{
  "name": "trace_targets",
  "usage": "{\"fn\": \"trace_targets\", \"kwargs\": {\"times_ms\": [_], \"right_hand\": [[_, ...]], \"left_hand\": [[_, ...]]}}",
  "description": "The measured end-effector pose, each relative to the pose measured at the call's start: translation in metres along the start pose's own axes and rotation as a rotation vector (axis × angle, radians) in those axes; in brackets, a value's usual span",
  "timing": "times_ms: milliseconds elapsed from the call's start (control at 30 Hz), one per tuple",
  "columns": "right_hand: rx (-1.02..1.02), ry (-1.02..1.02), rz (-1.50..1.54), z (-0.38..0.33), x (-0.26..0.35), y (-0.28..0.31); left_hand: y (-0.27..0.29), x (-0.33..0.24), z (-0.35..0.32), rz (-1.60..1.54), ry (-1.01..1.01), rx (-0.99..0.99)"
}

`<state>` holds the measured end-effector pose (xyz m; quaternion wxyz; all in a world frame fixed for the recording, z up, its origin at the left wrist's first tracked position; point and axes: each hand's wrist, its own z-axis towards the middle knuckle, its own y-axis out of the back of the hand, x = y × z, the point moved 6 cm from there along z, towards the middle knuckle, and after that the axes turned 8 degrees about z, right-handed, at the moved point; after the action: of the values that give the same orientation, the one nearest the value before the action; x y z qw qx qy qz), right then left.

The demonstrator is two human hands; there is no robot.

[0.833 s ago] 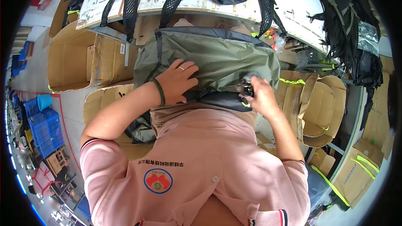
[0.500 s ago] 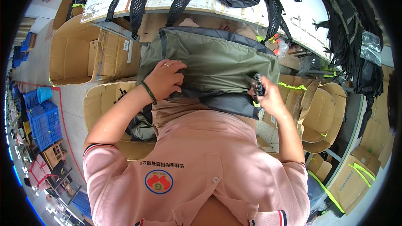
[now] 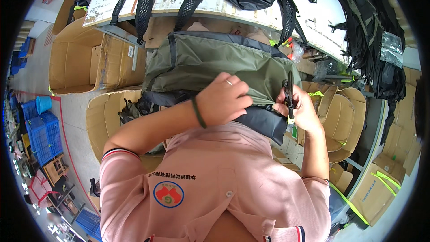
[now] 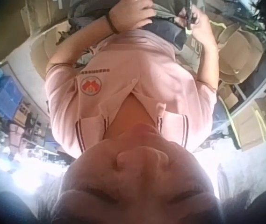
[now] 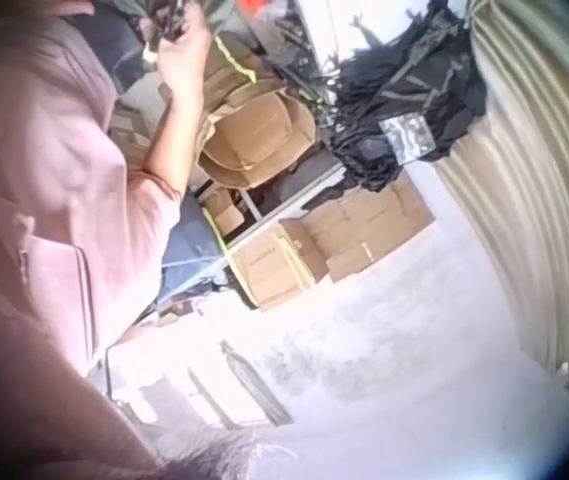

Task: The person is using scissors to trim excess straps or threads from several green and black backpacks.

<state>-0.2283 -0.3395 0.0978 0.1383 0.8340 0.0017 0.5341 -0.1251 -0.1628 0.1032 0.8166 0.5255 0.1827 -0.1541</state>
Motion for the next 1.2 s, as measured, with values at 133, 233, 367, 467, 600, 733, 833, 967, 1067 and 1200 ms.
{"fn": "trace_targets", "kwargs": {"times_ms": [133, 233, 367, 467, 600, 733, 833, 967, 1067, 1200], "right_hand": [[0.002, 0.004, 0.016, -0.005, -0.002, -0.001], [0.017, 0.011, 0.03, -0.008, -0.007, -0.003], [0.002, -0.036, 0.03, -0.009, -0.015, -0.002], [0.024, 0.032, -0.005, -0.006, -0.024, -0.003], [-0.014, 0.049, -0.427, -0.008, -0.009, 0.004], [-0.012, 0.205, -0.813, -0.014, 0.013, 0.016], [0.008, 0.241, -0.926, -0.018, 0.025, 0.021], [0.068, 0.191, -1.012, -0.019, 0.027, 0.024], [0.097, 0.189, -1.029, -0.019, 0.031, 0.022], [0.096, 0.207, -1.019, -0.018, 0.031, 0.018]], "left_hand": [[-0.025, 0.002, 0.003, 0.159, -0.002, -0.069], [-0.024, 0.002, 0.004, 0.187, -0.014, -0.136], [-0.011, -0.003, 0.009, 0.036, -0.087, -0.229], [-0.038, 0.02, 0.008, -0.527, 0.185, 0.117], [-0.072, 0.038, -0.003, -1.149, 0.55, 0.341], [-0.07, 0.041, 0.0, -1.16, 0.585, 0.38], [-0.069, 0.038, 0.001, -1.148, 0.566, 0.448], [-0.071, 0.039, 0.002, -1.148, 0.58, 0.433], [-0.072, 0.04, 0.003, -1.159, 0.577, 0.412], [-0.072, 0.039, 0.004, -1.177, 0.565, 0.417]]}}
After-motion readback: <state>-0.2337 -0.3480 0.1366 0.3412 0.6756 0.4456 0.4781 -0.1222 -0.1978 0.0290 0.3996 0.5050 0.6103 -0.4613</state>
